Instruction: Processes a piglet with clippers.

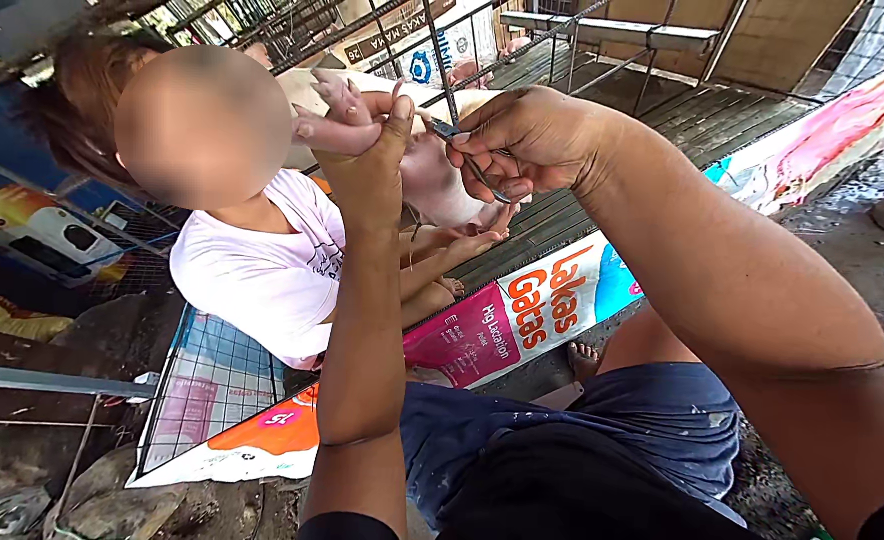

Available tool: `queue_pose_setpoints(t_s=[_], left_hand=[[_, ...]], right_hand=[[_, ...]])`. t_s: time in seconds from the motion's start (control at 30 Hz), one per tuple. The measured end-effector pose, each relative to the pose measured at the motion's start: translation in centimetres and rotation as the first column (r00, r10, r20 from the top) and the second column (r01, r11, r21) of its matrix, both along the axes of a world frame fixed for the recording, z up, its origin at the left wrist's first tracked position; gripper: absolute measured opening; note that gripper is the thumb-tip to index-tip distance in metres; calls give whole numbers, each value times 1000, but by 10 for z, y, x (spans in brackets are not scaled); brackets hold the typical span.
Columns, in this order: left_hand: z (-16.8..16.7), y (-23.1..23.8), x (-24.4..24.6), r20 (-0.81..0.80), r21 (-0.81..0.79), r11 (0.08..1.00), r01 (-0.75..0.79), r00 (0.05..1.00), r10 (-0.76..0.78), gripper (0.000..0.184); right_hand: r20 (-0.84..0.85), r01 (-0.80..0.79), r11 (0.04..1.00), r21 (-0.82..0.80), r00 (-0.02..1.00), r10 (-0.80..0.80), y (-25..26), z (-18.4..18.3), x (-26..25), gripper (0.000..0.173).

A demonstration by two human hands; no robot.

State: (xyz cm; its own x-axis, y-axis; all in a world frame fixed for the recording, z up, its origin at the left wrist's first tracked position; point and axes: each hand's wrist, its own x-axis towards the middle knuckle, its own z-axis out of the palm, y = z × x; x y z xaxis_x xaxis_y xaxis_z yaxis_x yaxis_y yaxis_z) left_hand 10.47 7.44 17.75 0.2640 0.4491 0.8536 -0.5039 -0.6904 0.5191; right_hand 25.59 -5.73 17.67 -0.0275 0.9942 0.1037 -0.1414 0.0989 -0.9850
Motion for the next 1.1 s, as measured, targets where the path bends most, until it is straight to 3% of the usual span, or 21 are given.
queue_pose_setpoints(t_s=[0.2,0.47,0.6,0.73,1.1], left_hand=[[-6,-2,-7,-28,-40,999,-10,1000,9,16],[-11,-9,10,-18,-144,983,116,993,-119,11],[-23,-15,19,-40,-213,967,143,987,-155,11],[-27,-20,20,-43,-203,966,163,984,-175,10],[-25,-22,17,-17,-157,978,136,990,-141,9]], right_hand=[[6,41,999,-3,999,-41,-4,-1,-13,24],[14,97,995,-29,995,-97,-19,-5,-10,25],[28,223,974,-31,975,-222,-31,-29,-10,28],[8,141,989,-44,990,-141,-36,-22,-9,27],[-7,153,988,-10,988,-153,-31,-24,-18,25]])
